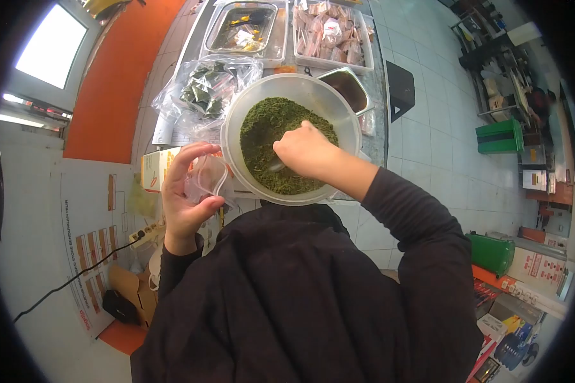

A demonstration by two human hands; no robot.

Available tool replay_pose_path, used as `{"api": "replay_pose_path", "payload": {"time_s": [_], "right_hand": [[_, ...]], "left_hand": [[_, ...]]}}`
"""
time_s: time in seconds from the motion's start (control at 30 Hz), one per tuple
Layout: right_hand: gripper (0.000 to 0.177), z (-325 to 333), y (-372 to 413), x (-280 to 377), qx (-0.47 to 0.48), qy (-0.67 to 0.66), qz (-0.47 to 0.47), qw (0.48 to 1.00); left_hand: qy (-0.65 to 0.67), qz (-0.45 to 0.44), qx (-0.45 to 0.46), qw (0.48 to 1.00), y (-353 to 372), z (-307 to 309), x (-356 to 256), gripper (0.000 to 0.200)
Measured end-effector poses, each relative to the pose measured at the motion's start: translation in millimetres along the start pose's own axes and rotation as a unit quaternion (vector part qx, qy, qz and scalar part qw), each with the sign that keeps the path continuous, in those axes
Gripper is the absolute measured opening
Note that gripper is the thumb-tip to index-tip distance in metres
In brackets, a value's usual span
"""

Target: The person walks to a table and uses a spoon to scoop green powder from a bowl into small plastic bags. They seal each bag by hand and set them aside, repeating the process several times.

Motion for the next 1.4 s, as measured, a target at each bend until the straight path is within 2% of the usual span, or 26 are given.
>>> {"api": "replay_pose_path", "payload": {"time_s": [0.1, 0.2, 0.3, 0.33, 0.47, 0.57, 0.6, 0.7, 0.8, 0.87, 0.97, 1.07, 1.13, 1.23, 1.33, 1.37, 1.4], "right_hand": [[0.010, 21, 13, 7, -0.096, 0.109, 0.029, 0.989], [0.012, 9, 14, 25, -0.067, 0.139, 0.074, 0.985], [0.010, -6, 13, 13, -0.026, 0.050, 0.042, 0.998], [0.016, -9, 16, 3, 0.029, -0.028, 0.024, 0.999], [0.030, -19, 30, -19, 0.102, -0.149, -0.022, 0.983], [0.033, -8, 43, -35, 0.082, -0.283, -0.022, 0.955], [0.030, 0, 49, -43, 0.062, -0.313, -0.029, 0.947], [0.023, 28, 68, -69, -0.011, -0.466, -0.018, 0.885], [0.022, 79, 91, -87, -0.104, -0.454, 0.002, 0.885], [0.022, 104, 103, -94, -0.132, -0.443, -0.025, 0.886], [0.023, 141, 116, -74, -0.211, -0.195, -0.050, 0.957], [0.020, 162, 125, -35, -0.345, -0.037, -0.042, 0.937], [0.022, 175, 141, -19, -0.417, 0.037, -0.049, 0.907], [0.024, 172, 163, -37, -0.424, 0.078, -0.160, 0.888], [0.025, 118, 143, -40, -0.338, -0.023, -0.171, 0.925], [0.037, 95, 130, -25, -0.294, -0.059, -0.173, 0.938], [0.049, 87, 122, -11, -0.286, -0.139, -0.150, 0.936]], "left_hand": [[0.045, 0.055, -0.015, 0.997, -5, -13, 11, 0.075], [0.006, 0.024, 0.015, 1.000, -15, -25, 17, 0.076], [0.042, 0.030, 0.012, 0.999, -22, -35, 21, 0.078], [0.049, 0.048, 0.006, 0.998, -22, -36, 24, 0.077], [0.061, 0.099, -0.008, 0.993, -22, -37, 37, 0.073], [0.052, 0.107, 0.017, 0.993, -20, -39, 49, 0.069], [0.047, 0.106, 0.030, 0.993, -20, -40, 51, 0.068], [0.023, 0.120, 0.036, 0.992, -22, -43, 56, 0.066], [-0.067, 0.054, 0.078, 0.993, -31, -50, 49, 0.069], [-0.042, 0.076, 0.088, 0.992, -36, -60, 47, 0.071], [-0.037, 0.083, 0.099, 0.991, -45, -75, 40, 0.076], [-0.059, 0.046, 0.093, 0.993, -51, -81, 33, 0.075], [-0.034, 0.071, 0.066, 0.995, -52, -74, 39, 0.075], [-0.033, 0.064, 0.009, 0.997, -46, -53, 37, 0.073], [0.013, 0.000, -0.032, 0.999, -34, -53, 43, 0.071], [-0.014, 0.018, 0.018, 1.000, -32, -61, 44, 0.071], [0.000, -0.022, 0.041, 0.999, -31, -70, 42, 0.075]]}}
Point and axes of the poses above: each hand's wrist, its own y-axis away from the middle knuckle, its own z-axis out of the back of the hand, x = y × z, the point moved 9 cm from there along -y, towards the middle knuckle, and after that the axes turned 9 degrees about y, right-handed, at the moved point
